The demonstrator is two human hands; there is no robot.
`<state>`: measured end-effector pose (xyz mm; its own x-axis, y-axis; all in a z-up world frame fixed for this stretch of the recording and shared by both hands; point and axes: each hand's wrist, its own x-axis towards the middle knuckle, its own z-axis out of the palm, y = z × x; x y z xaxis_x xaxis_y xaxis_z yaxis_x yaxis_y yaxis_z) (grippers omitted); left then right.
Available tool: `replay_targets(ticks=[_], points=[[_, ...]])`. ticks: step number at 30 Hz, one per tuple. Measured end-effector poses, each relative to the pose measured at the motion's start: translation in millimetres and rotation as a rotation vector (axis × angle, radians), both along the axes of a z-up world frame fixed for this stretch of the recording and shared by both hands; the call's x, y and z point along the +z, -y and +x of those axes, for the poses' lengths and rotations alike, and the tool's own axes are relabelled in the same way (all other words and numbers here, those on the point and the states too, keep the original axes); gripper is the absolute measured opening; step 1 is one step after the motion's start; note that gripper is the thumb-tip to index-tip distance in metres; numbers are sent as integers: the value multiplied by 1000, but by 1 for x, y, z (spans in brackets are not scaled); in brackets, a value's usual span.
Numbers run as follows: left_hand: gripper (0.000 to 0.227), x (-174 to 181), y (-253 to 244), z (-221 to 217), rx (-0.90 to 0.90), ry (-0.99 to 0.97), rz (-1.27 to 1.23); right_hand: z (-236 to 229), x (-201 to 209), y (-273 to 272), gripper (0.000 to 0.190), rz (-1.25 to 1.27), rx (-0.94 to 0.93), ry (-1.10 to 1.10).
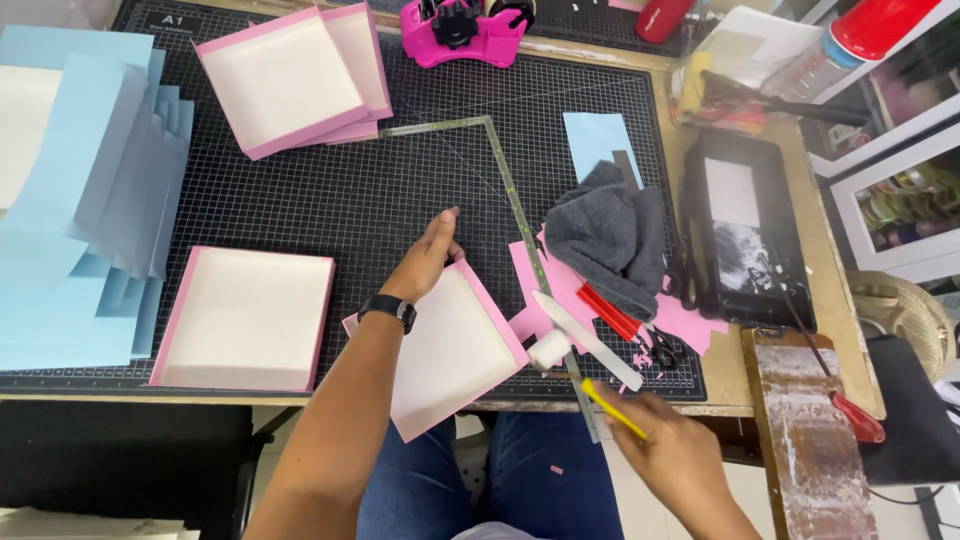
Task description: Assembling small pink cardboard boxes by applying adhesive and folding flaps on a workshop table
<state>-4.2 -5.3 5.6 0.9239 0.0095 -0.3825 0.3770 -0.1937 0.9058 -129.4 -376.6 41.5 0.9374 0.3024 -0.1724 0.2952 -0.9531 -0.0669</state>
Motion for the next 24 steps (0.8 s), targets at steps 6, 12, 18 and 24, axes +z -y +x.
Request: replay_targets(ticks=[6, 12, 18, 24], points=[[99, 1, 0, 0, -7, 8, 9, -3, 12, -6, 51, 33, -13, -51], [102, -4, 0, 2, -1, 35, -1, 3, 3, -12, 51, 191, 26, 122], [101, -9, -2, 2, 7, 57, -20, 6, 13, -17, 48, 1, -50, -50], [99, -13, -2, 3, 13, 86, -24, 9, 9, -41, 56, 213, 25, 78]])
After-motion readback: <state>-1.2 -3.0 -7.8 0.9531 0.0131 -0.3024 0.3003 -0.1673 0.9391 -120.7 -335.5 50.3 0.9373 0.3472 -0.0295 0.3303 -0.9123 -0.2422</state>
